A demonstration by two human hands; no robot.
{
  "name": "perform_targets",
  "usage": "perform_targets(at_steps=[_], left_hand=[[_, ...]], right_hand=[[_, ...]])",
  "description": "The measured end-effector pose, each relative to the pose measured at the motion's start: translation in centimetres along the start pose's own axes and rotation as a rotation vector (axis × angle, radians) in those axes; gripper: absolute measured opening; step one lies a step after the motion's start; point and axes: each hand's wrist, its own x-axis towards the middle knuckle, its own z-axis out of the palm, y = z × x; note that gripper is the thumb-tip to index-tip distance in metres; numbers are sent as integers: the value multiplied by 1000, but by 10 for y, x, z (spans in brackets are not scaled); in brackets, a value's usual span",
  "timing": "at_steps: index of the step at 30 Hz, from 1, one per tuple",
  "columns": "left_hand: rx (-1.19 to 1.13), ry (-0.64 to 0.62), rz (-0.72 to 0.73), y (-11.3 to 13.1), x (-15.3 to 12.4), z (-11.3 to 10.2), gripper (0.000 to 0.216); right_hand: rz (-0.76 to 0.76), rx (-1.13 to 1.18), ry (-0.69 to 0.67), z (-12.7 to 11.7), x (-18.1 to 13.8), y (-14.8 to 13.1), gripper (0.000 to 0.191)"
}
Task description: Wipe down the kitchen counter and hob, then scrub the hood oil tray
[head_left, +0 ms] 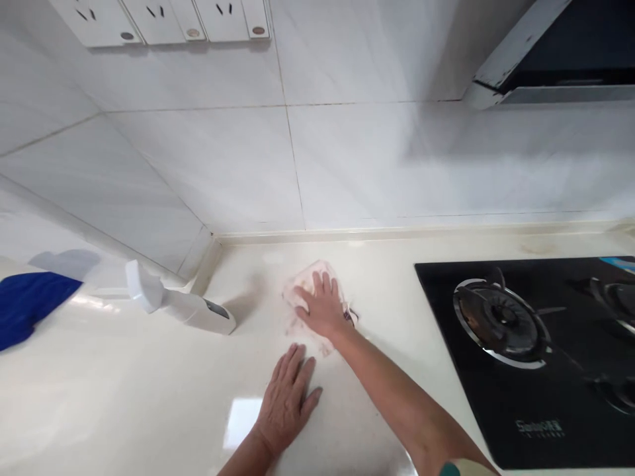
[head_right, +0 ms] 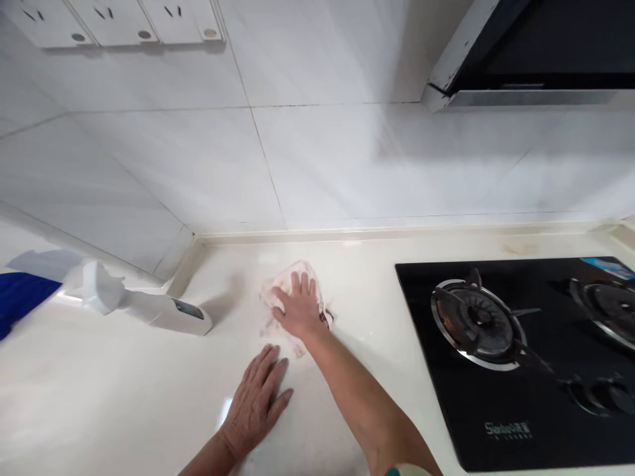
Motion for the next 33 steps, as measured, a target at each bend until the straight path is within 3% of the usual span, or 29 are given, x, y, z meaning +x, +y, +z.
perform_targets(at_steps=[4,7,11,13,15,16,18,22,25,27,30,33], left_hand=[[-38,57,-18,2,1,1,49],[8,25,-48,4,-9,-12,53],[114,-59,-240,-5,-61,-37,61],[146,-85,-361,-13,-96,-43,65],[173,-93,-431,-19,-125,-45,66],[184,-99,-453,-21,-135,-44,67],[201,-112,-480,-21,-146,-42,69],[223,-146,-481,-18,-144,-44,70],[233,-157,-480,-17,-141,-49,69],[228,-163,-482,-16,-141,-52,69],[200,-161,-497,-16,-144,-54,68],[170,-154,-525,-16,-147,-53,69]], right_hand=[[-10,-40,-90,-15,-48,-4,40],[25,-89,-113,-35,-110,5,43],[37,-157,-82,-41,-238,19,49],[-46,-214,80,-31,-300,34,66],[-57,-272,166,-19,-332,54,78],[-56,-272,151,-15,-331,66,81],[-5,-254,118,-14,-295,87,79],[241,-273,113,-20,-125,101,64],[304,-248,-11,-11,3,67,64],[273,-224,-102,3,53,23,65],[55,-198,-199,30,60,-64,65],[-165,-123,-199,48,-2,-140,63]])
